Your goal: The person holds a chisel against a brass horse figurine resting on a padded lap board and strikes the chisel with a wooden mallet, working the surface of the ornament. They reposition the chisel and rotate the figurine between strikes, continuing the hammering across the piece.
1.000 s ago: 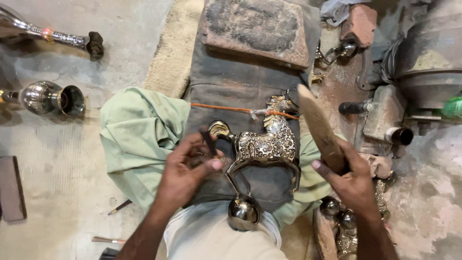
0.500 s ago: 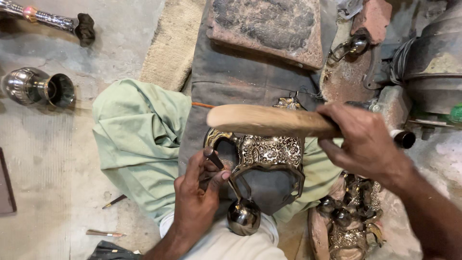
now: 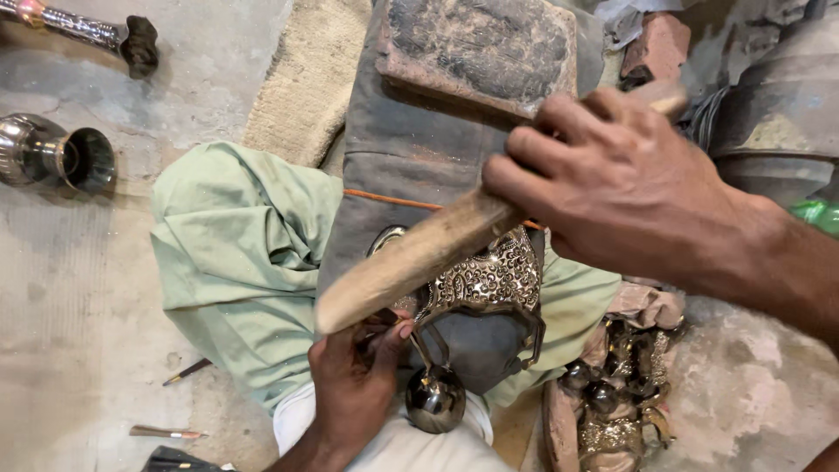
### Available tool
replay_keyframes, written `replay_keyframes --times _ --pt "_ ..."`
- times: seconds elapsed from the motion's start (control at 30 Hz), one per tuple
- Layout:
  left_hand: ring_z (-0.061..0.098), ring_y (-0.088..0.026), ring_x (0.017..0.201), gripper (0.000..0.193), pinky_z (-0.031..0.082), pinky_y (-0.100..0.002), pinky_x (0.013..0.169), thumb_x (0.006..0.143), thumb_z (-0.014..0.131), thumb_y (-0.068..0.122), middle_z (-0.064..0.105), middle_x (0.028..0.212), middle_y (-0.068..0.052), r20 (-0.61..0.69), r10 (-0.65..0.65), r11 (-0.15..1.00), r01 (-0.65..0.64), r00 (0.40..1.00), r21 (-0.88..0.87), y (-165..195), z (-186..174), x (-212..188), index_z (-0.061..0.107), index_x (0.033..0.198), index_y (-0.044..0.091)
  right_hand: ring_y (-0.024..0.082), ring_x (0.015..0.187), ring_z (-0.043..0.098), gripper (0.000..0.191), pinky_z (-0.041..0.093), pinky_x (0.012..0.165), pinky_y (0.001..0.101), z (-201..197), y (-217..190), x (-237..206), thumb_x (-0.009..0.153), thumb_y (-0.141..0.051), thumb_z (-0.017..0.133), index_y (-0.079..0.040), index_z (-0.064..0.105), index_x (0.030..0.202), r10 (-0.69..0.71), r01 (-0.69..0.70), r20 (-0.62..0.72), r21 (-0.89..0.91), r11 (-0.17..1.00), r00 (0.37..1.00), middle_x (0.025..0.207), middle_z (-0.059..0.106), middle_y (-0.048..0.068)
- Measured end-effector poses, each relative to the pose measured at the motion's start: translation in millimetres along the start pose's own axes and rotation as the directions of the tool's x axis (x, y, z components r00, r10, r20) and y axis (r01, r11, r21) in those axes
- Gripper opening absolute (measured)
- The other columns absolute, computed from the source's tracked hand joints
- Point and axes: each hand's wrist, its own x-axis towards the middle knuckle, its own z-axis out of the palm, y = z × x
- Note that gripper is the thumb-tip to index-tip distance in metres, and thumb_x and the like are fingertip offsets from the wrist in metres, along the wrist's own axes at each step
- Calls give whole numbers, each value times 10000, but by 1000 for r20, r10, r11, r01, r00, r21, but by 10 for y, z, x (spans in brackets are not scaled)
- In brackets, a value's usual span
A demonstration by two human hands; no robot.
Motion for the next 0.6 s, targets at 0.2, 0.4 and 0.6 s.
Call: replay_keyframes --times 0.2,0.4,0.6 --pt "771 -119 816 316 614 -242 712 925 763 65 808 948 -83 -36 -1 1000 1 999 7 -68 -13 -56 617 1200 12 231 901 617 293 566 768 457 -77 -19 99 866 -301 676 -142 630 1108 -31 31 -15 -22 999 999 949 661 63" --pt "778 -117 864 353 611 -245 766 937 728 61 806 960 -71 -37 20 1000 -21 999 -23 -157 -27 -86 592 1257 2 176 963 591 347 559 709 397 -44 -153 237 987 -219 593 -136 540 1320 144 -319 383 443 838 912 1011 642 46" --pt "754 -114 930 314 617 -257 826 960 710 46 766 1040 -76 -51 2 985 -10 999 -174 -324 24 -183 584 1243 -7 240 889 573 358 557 675 422 50 -294 360 930 -202 658 -64 568 1248 45 -123 154 546 829 987 986 650 105"
